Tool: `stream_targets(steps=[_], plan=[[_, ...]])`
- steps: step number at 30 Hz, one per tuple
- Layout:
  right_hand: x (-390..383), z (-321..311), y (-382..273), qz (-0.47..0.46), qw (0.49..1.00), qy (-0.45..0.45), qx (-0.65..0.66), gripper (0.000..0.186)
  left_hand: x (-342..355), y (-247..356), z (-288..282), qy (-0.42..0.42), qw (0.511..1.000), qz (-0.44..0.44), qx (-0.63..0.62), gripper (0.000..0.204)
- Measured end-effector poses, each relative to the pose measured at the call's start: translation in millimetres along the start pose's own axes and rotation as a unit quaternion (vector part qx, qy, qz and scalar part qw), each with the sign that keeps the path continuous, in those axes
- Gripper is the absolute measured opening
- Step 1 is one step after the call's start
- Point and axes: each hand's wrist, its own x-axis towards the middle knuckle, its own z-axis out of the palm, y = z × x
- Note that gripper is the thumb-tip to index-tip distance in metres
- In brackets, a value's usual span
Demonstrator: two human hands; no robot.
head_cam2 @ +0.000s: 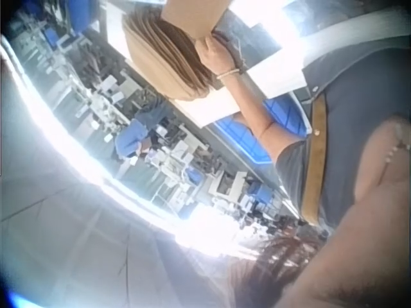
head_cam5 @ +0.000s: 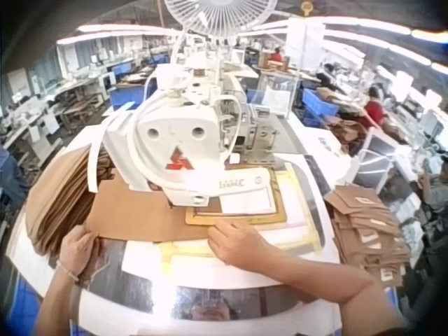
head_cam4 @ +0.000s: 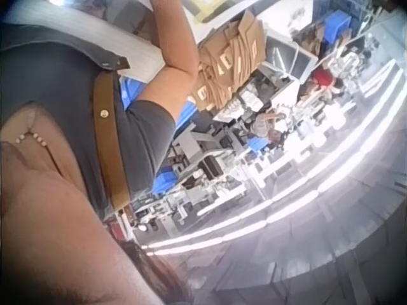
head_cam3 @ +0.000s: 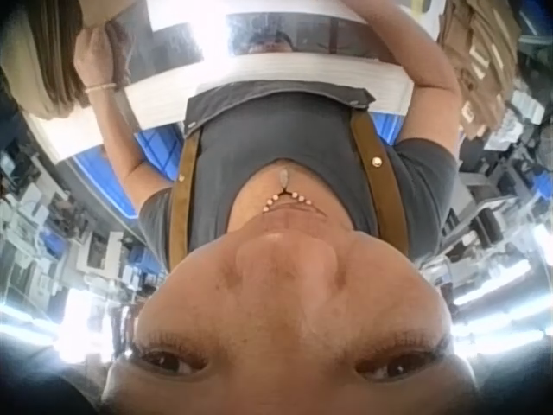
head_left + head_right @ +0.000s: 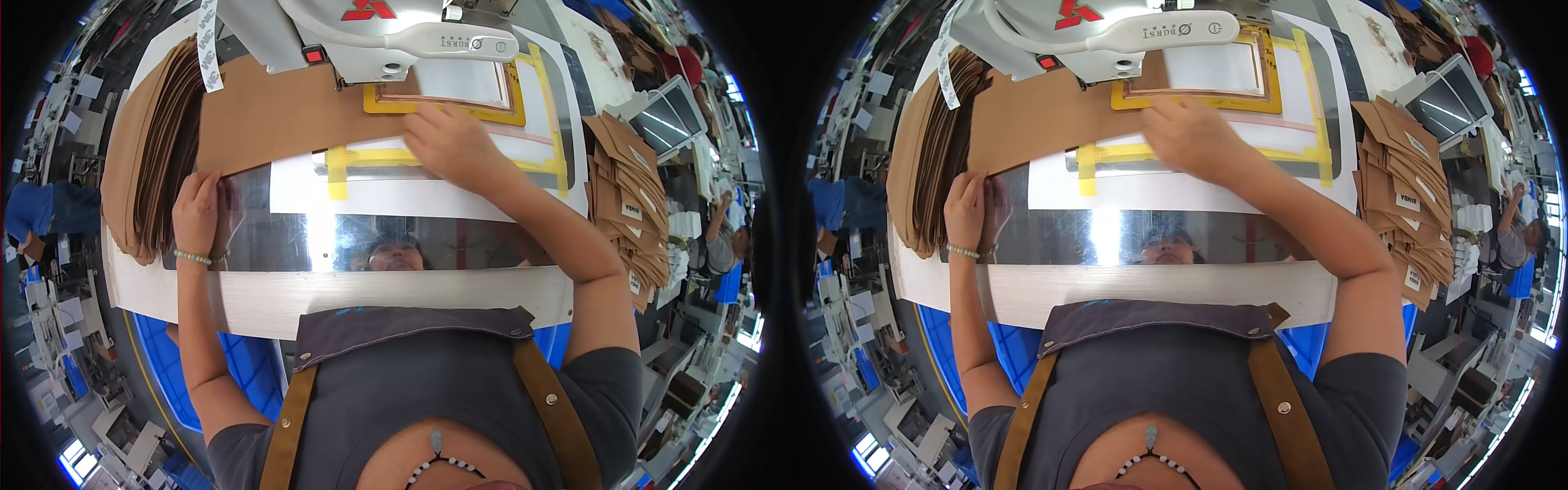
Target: Sewing leather bag components using an industrial sewing machine.
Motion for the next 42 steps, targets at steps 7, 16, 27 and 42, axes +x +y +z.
stream_targets(steps=[7,16,27,42], plan=[[-115,-59,59,0.105,0.988,-0.059,-0.097,0.008,106,81,57,0.009,0.976,0.209,-0.061,0.034],[-163,-52,85,0.171,0.979,-0.035,-0.106,0.024,132,109,78,-0.008,0.968,0.246,-0.050,0.030],[-170,-65,63,0.228,0.969,-0.061,-0.069,0.025,117,114,67,-0.031,0.975,0.210,-0.069,0.039],[-183,-56,47,0.359,0.929,-0.088,0.009,0.047,90,115,56,-0.021,0.993,0.088,-0.075,0.042]])
